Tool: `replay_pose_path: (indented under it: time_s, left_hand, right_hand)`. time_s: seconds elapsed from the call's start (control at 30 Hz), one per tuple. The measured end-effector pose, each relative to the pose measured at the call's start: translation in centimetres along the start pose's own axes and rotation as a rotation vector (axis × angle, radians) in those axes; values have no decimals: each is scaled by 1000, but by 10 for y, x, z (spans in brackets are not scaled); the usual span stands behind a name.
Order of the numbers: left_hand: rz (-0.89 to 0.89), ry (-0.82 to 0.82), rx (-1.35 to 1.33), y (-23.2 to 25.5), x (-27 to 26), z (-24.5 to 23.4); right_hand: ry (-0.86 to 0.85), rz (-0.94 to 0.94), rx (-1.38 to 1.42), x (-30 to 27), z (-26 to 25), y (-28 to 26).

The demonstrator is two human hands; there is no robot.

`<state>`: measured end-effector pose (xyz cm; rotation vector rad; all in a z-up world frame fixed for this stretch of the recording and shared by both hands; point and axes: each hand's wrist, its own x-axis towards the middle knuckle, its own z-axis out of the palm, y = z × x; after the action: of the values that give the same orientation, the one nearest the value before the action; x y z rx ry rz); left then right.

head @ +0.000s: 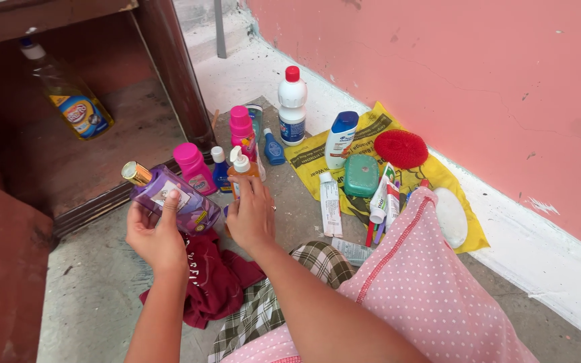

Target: The person handles various bottles, tubes, and toiletries on the floor, places a bottle inside a wooden cabinet, and wipes another bottle with a cloth.

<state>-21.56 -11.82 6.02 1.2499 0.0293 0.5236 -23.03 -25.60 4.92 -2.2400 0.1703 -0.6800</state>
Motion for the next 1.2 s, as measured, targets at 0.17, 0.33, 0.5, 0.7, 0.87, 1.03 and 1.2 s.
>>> replay_pose_path:
  time_s: [0.17, 0.33, 0.5, 0.7, 0.87, 1.03, 1.2]
  left_hand:
    - [-30, 49, -35, 27, 2, -13]
    - [-76, 8, -5, 29, -3, -20]
    - [-37, -134, 24, 15, -8, -10]
    - [127, -166, 37, -15, -5, 1]
    - [107, -189, 202, -39, -3, 2]
    - [16, -220, 368, -50, -4, 13]
    - [28, -265, 475, -60, -3, 22]
  right_hand:
    - [14, -182, 82, -4, -3, -20]
    - [-144, -166, 336, -14, -11, -40]
    - [-121, -288, 296, -14, -22, -45]
    - [23, -140, 159, -2, -23, -14]
    - [-56, 109, -72, 3, -14, 18]
    - [-319, 308, -70, 4, -9, 28]
    - [-387, 338, -77, 10, -4, 29]
